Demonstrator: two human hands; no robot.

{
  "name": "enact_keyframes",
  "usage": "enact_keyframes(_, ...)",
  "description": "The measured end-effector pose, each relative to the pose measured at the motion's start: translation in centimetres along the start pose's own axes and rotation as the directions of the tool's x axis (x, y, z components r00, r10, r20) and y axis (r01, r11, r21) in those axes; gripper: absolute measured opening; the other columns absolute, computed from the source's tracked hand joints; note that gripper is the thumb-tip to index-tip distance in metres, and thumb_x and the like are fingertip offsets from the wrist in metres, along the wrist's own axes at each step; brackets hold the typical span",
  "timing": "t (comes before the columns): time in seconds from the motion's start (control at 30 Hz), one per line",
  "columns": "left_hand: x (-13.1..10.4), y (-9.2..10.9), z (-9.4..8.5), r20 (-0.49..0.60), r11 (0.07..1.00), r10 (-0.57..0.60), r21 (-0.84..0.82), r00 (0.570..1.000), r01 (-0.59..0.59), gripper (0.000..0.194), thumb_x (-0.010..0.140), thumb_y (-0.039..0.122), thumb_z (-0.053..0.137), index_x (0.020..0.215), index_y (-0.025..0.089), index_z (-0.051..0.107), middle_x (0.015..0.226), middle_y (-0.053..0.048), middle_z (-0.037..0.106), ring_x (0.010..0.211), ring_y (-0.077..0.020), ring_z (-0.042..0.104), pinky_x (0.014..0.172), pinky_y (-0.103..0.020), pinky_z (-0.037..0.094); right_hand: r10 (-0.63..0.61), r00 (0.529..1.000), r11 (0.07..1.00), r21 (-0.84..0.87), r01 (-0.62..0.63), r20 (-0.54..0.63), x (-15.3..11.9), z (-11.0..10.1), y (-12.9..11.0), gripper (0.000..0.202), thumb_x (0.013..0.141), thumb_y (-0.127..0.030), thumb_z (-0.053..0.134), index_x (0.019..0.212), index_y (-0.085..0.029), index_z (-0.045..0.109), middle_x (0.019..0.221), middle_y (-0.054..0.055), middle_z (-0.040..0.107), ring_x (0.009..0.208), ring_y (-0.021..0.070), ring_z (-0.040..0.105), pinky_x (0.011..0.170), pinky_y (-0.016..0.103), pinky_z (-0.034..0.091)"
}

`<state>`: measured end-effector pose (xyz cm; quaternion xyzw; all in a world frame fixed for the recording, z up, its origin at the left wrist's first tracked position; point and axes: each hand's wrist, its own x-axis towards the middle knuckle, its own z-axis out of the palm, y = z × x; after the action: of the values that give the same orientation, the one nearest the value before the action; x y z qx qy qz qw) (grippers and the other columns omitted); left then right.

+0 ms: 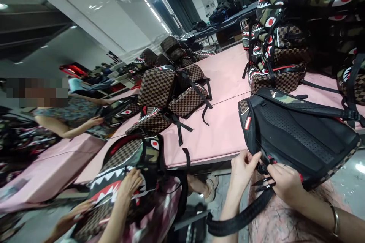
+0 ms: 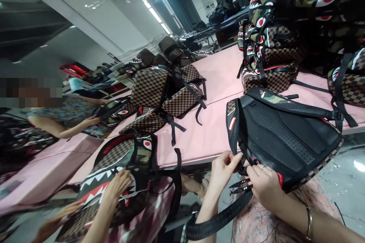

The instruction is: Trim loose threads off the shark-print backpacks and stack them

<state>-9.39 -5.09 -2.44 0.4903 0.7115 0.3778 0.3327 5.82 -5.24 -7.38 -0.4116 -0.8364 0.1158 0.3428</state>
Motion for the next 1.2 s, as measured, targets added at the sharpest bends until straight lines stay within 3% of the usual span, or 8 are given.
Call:
enact_keyframes(0.1, -0.1, -0.4, 1.5, -0.06, 0.913, -0.117, -0.4, 0.991, 0.084, 0.036, 0.072, 0.047, 0.058, 0.056, 0.015, 0.051, 0.051, 0.004, 0.048, 0.049, -0.0077, 0.043, 0.048, -0.019, 0.034, 0.033, 0.999, 0.993, 0.116, -0.038, 0.041, -0.2, -1.2, -0.1, 0.017, 0.074, -0.008, 0.043, 0.076, -0.019, 0.056, 0.065, 0.003, 0.061, 0.065, 0.0173, 0.057, 0.061, 0.026, 0.039)
enact_keyframes(0.2, -0.4, -0.4, 2.4, -0.007, 0.581, -0.297, -0.794, 0.955, 0.175, 0.03, 0.066, 0.042, 0.067, 0.063, 0.014, 0.057, 0.058, 0.001, 0.058, 0.051, -0.0084, 0.051, 0.048, -0.019, 0.04, 0.074, 0.991, 0.954, 0.283, -0.102, 0.109, 0.2, -3.2, 0.7, 0.027, 0.078, -0.018, 0.047, 0.106, -0.017, 0.05, 0.086, 0.005, 0.064, 0.076, 0.0174, 0.059, 0.067, 0.026, 0.045)
enact_keyframes(0.27, -0.4, -0.5, 2.7, 0.061, 0.419, -0.361, -0.881, 0.93, 0.22, 0.027, 0.061, 0.036, 0.072, 0.065, 0.012, 0.059, 0.061, -0.001, 0.061, 0.049, -0.0079, 0.053, 0.046, -0.018, 0.041, 0.084, 0.991, 0.953, 0.281, -0.11, 0.102, 0.7, -4.3, 1.6, 0.025, 0.083, -0.023, 0.046, 0.107, -0.018, 0.049, 0.09, 0.006, 0.063, 0.08, 0.0182, 0.058, 0.069, 0.028, 0.045)
enact_keyframes(0.4, -0.2, -0.9, 2.8, 0.178, 0.3, -0.379, -0.905, 0.908, 0.302, 0.026, 0.058, 0.028, 0.076, 0.066, 0.01, 0.06, 0.057, -0.001, 0.061, 0.043, -0.0058, 0.05, 0.042, -0.016, 0.04, -0.018, 1.0, 0.99, 0.142, 0.017, 0.008, 2.0, -4.4, 3.7, 0.019, 0.089, -0.021, 0.039, 0.092, -0.018, 0.057, 0.083, 0.006, 0.063, 0.079, 0.0194, 0.056, 0.073, 0.032, 0.043)
enact_keyframes(0.6, -0.4, -1.0, 3.0, 0.217, 0.251, -0.357, -0.915, 0.909, 0.317, 0.025, 0.061, 0.028, 0.075, 0.059, 0.011, 0.056, 0.044, 0.006, 0.05, 0.036, -0.0021, 0.04, 0.04, -0.015, 0.036, -0.179, 0.982, 0.982, 0.069, 0.175, 0.055, 3.2, -3.2, 4.1, 0.024, 0.09, -0.023, 0.04, 0.092, -0.015, 0.063, 0.082, 0.008, 0.063, 0.076, 0.019, 0.053, 0.071, 0.031, 0.04)
enact_keyframes(0.8, -0.4, -1.0, 2.9, 0.214, 0.315, -0.352, -0.89, 0.911, 0.331, 0.026, 0.062, 0.03, 0.074, 0.071, 0.009, 0.061, 0.056, -0.001, 0.06, 0.042, -0.0059, 0.049, 0.04, -0.016, 0.037, -0.19, 0.981, 0.98, 0.074, 0.187, 0.037, 4.0, -3.5, 4.2, 0.028, 0.091, -0.021, 0.039, 0.079, -0.016, 0.064, 0.073, 0.006, 0.062, 0.067, 0.0166, 0.048, 0.065, 0.029, 0.038)
enact_keyframes(1.0, -0.4, -0.8, 3.1, 0.23, 0.297, -0.343, -0.893, 0.911, 0.337, 0.025, 0.062, 0.029, 0.074, 0.067, 0.01, 0.06, 0.056, -0.001, 0.061, 0.043, -0.0063, 0.05, 0.042, -0.017, 0.041, -0.26, 0.961, 0.964, 0.092, 0.251, 0.092, 4.1, -3.9, 4.6, 0.025, 0.091, -0.021, 0.04, 0.088, -0.016, 0.064, 0.08, 0.006, 0.063, 0.072, 0.0167, 0.049, 0.068, 0.029, 0.038)
enact_keyframes(1.2, -0.5, -0.8, 3.1, 0.224, 0.33, -0.358, -0.878, 0.907, 0.347, 0.026, 0.062, 0.032, 0.073, 0.066, 0.01, 0.059, 0.055, -0.001, 0.061, 0.042, -0.0065, 0.049, 0.043, -0.019, 0.043, -0.302, 0.944, 0.952, -0.008, 0.305, 0.133, 4.8, -4.0, 3.9, 0.022, 0.088, -0.023, 0.045, 0.087, -0.02, 0.067, 0.076, 0.005, 0.062, 0.066, 0.016, 0.047, 0.063, 0.029, 0.034)
